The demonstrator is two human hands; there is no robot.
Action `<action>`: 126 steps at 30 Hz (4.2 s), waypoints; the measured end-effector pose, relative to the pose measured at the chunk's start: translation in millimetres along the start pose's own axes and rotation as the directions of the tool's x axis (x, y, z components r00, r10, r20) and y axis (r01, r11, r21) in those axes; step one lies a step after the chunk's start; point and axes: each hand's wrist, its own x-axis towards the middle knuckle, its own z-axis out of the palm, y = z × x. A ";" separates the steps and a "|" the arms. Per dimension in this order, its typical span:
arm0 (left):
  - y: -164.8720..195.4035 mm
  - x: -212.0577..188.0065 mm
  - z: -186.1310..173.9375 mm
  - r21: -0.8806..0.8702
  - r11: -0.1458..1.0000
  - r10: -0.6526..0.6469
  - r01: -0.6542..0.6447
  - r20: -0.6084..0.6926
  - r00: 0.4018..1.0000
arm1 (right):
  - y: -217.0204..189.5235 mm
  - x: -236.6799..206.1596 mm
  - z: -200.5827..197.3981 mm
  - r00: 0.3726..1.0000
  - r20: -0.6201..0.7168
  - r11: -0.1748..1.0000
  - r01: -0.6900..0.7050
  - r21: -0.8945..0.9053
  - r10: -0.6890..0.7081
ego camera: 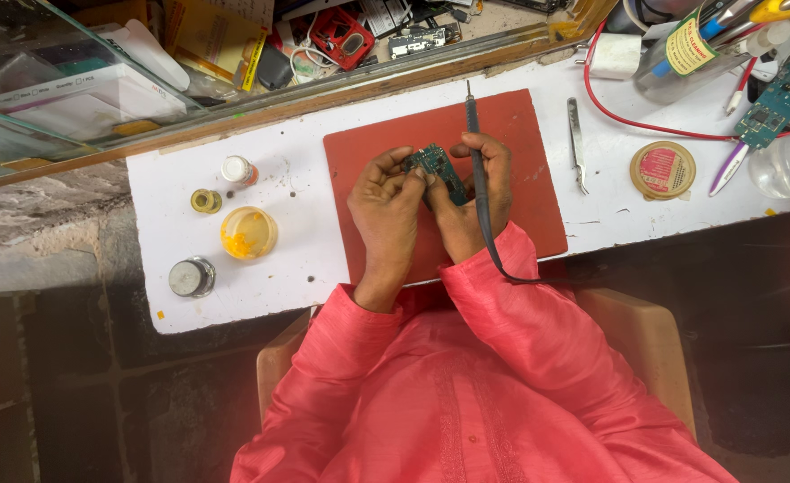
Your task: The person works on a green circuit board at a repair bench. They apply paste with a brush, position a small component on the board, hold the board steady, and use a soldering iron to solder the component, repositioning the board to work on different areas.
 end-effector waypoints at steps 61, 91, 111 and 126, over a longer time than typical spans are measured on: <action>7.5 -2.3 2.2 0.038 0.999 0.012 -0.012 0.010 1.000 | -0.6 -1.5 -6.4 0.999 0.040 0.998 -0.019 0.061 0.016; 9.1 -2.3 3.0 0.018 1.000 -0.019 0.019 0.003 1.000 | -1.5 -2.3 -7.5 0.999 0.055 0.999 0.001 0.032 -0.003; 14.3 0.8 0.1 0.113 0.993 -0.031 0.026 0.048 0.998 | -0.7 -3.3 -7.0 0.999 0.037 0.999 -0.006 0.049 0.004; 15.6 10.9 -7.4 0.175 0.984 -0.055 0.028 0.149 0.987 | 0.1 -4.6 -5.9 1.000 0.018 0.992 0.000 0.125 -0.002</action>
